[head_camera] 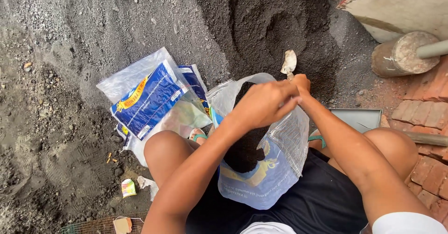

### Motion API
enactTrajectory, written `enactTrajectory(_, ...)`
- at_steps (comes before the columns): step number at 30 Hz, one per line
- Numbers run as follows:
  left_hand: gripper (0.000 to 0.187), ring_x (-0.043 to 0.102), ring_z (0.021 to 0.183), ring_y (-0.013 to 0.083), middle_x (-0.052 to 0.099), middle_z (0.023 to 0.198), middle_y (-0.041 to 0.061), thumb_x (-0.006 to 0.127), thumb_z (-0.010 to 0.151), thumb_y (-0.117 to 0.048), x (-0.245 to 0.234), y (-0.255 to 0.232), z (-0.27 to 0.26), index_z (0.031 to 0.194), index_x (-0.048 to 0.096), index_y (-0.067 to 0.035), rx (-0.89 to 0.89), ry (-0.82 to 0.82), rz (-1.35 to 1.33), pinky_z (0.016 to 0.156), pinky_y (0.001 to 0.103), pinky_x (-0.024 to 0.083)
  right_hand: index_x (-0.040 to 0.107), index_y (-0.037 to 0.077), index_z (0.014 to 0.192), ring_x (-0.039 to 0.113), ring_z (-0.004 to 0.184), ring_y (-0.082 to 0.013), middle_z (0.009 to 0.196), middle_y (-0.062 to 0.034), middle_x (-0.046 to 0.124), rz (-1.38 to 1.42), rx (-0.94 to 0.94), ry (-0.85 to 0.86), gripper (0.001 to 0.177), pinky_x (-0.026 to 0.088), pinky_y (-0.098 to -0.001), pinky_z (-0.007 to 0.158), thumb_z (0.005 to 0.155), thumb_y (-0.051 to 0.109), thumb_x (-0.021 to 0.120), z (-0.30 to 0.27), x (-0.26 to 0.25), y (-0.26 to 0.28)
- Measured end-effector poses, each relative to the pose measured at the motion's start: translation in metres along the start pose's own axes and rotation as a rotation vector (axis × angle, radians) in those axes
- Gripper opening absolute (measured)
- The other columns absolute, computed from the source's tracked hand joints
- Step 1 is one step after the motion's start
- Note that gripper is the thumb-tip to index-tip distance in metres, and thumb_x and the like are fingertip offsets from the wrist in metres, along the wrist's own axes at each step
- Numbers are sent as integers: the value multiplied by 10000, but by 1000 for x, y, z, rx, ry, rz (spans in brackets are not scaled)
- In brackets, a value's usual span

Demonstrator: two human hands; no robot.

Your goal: Scooping dark sand or soil from a pile into a plastic bag using a hand trowel

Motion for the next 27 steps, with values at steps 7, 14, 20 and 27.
enactTrajectory(7,273,628,1027,294,548,1125,39,701,959,-212,-30,40,-7,1214,605,-191,-37,-310,89,863,456,588,711,-18,1002,621,421,-161,582,-91,633,230,-202,0,292,489,-295,377,921,261,695,-83,-40,25)
enactTrajectory(14,322,677,956,355,620,1070,69,721,921,-183,-31,58,-19,1220,606,-205,-158,-174,228,793,532,593,530,-91,1327,499,497,-9,690,-36,547,554,-225,146,481,449,-144,382,975,208,667,-115,-68,32)
enactTrajectory(20,179,722,864,321,677,897,31,643,981,-332,-38,68,-25,1078,633,-183,-310,-163,187,738,539,597,488,-90,1384,466,478,24,697,-8,540,608,-345,157,519,406,-140,344,984,187,667,-149,-102,73)
enactTrajectory(27,437,703,1066,487,724,1103,229,589,950,-477,-22,87,-73,1153,661,-97,-696,389,257,901,609,557,514,-63,1385,425,456,17,692,-35,523,596,-520,223,487,344,-168,304,949,118,631,-211,-153,107)
Point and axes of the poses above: each hand's wrist, its own z-axis towards the middle knuckle, its own x-axis out of the palm, y = z × x, the point moved 3 cm from there along z, towards the middle knuckle
